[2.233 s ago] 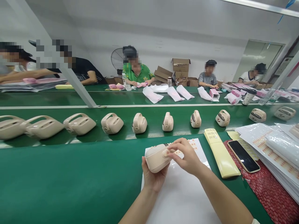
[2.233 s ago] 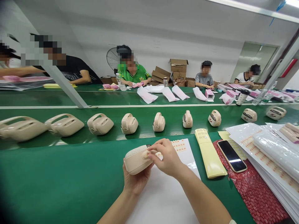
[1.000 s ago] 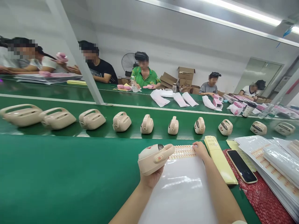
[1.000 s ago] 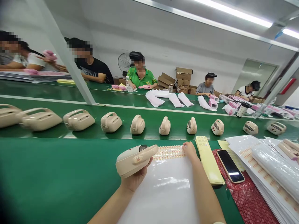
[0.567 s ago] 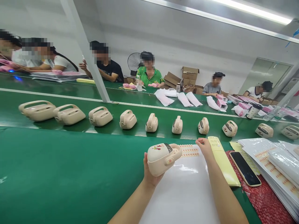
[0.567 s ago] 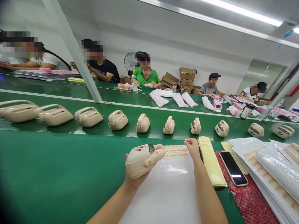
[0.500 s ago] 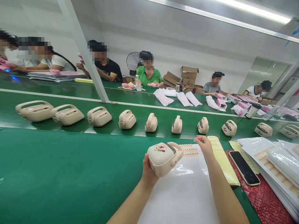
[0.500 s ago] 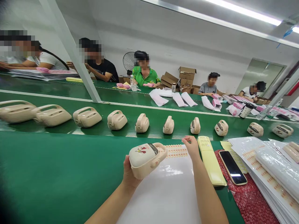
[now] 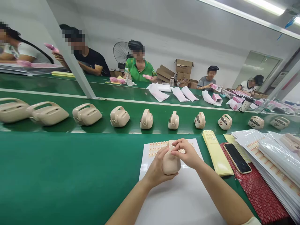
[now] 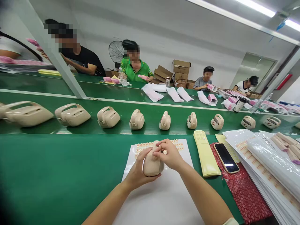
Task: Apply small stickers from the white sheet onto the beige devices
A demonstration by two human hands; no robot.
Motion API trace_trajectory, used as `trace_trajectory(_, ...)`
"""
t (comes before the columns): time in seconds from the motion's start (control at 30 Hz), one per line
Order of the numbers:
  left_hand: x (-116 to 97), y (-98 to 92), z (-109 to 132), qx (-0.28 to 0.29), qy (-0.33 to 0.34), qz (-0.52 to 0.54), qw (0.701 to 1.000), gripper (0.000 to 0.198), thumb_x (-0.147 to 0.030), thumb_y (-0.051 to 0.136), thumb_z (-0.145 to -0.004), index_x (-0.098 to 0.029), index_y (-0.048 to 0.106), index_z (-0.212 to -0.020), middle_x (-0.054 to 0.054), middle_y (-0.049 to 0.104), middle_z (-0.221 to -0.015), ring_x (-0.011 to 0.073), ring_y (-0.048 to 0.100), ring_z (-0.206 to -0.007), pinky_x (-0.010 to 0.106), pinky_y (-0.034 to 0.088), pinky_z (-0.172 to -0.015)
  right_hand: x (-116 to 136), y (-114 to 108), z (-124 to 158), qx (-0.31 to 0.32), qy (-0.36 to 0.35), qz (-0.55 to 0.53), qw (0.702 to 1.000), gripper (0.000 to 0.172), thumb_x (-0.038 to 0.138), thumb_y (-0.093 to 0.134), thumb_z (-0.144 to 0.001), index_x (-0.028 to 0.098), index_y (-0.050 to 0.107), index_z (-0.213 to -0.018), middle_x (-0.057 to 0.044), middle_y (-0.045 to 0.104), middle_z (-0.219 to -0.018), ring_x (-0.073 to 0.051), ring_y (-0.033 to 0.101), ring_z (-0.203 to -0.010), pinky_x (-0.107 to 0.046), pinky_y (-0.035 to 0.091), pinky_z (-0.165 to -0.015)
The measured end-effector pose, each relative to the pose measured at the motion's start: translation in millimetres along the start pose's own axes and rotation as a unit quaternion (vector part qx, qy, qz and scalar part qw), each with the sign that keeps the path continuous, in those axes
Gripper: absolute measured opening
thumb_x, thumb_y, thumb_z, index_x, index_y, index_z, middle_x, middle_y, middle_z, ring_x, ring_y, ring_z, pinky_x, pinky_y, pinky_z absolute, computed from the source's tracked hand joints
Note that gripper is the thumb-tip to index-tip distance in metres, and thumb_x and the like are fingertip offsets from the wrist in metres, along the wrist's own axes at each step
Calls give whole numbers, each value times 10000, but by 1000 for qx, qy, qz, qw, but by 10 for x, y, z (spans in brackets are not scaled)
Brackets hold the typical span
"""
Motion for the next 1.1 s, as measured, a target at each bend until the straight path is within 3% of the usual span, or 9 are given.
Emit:
trace_trajectory(0.13, 42, 81, 16, 17, 34, -32, 999, 817, -134, 811, -452, -307, 507, -1190, 117, 517, -1205, 359, 468, -1128, 522, 376, -913, -100, -31, 38, -18, -26, 33, 999, 92, 214, 628, -716, 198, 587, -635, -48, 533, -955, -194, 530, -1000, -376, 438, -864)
trace_trajectory(0.33, 139, 98, 12, 2, -13, 25, 1000, 745, -103, 822, -391, -292, 596, -1075, 105, 571, -1133, 372, 473, -1109, 557, 308, -958, -158, -70, 94, -51, -81, 52, 994, 116, 196, 595, -740, 200, 554, -632, -49, 528, -912, -190, 546, -940, -383, 454, -840)
trace_trajectory(0.6, 202, 81, -2, -15, -81, 93, 992, 725, -34, 811, -329, -270, 628, -990, 94, 576, -1077, 388, 451, -1109, 589, 225, -988, -26, -44, 152, -71, -173, 123, 975, 107, 176, 564, -776, 204, 573, -672, -53, 541, -889, -175, 570, -865, -357, 502, -779)
trace_trajectory(0.73, 178, 96, 1, -3, -62, 71, 996, 727, -29, 807, -342, -271, 627, -1004, 97, 569, -1094, 379, 454, -1108, 569, 247, -986, 85, 3, 291, -66, -264, 185, 944, 109, 189, 513, -823, 215, 613, -858, -81, 544, -951, -180, 571, -897, -340, 523, -755)
trace_trajectory(0.9, 200, 81, 11, -15, -78, 87, 993, 721, -24, 803, -337, -266, 628, -993, 94, 583, -1066, 378, 454, -1101, 568, 260, -977, 81, 59, 404, -35, -305, 244, 920, 374, 214, 480, -853, 259, 476, -1223, -112, 529, -1107, -208, 541, -1031, -390, 509, -841)
trace_trajectory(1.03, 224, 39, 8, -36, -94, 96, 990, 741, -22, 806, -314, -261, 620, -991, 88, 572, -1060, 376, 457, -1101, 569, 253, -982, -6, 44, 334, -17, -278, 240, 930, 357, 232, 478, -856, 281, 504, -1209, -94, 541, -1131, -204, 530, -1072, -384, 499, -862)
trace_trajectory(1.1, 226, 26, 2, -40, -89, 94, 991, 744, -18, 805, -315, -258, 621, -995, 92, 571, -1065, 374, 465, -1096, 562, 250, -987, 13, 50, 314, -16, -287, 262, 921, 325, 230, 471, -860, 288, 535, -1174, -91, 550, -1145, -208, 531, -1060, -394, 493, -848)
Point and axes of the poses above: each hand's wrist, its own z-axis away from the middle knuckle, its own y-axis out of the palm, x = y × z, the point moved 9 cm from there along -z, towards the middle knuckle
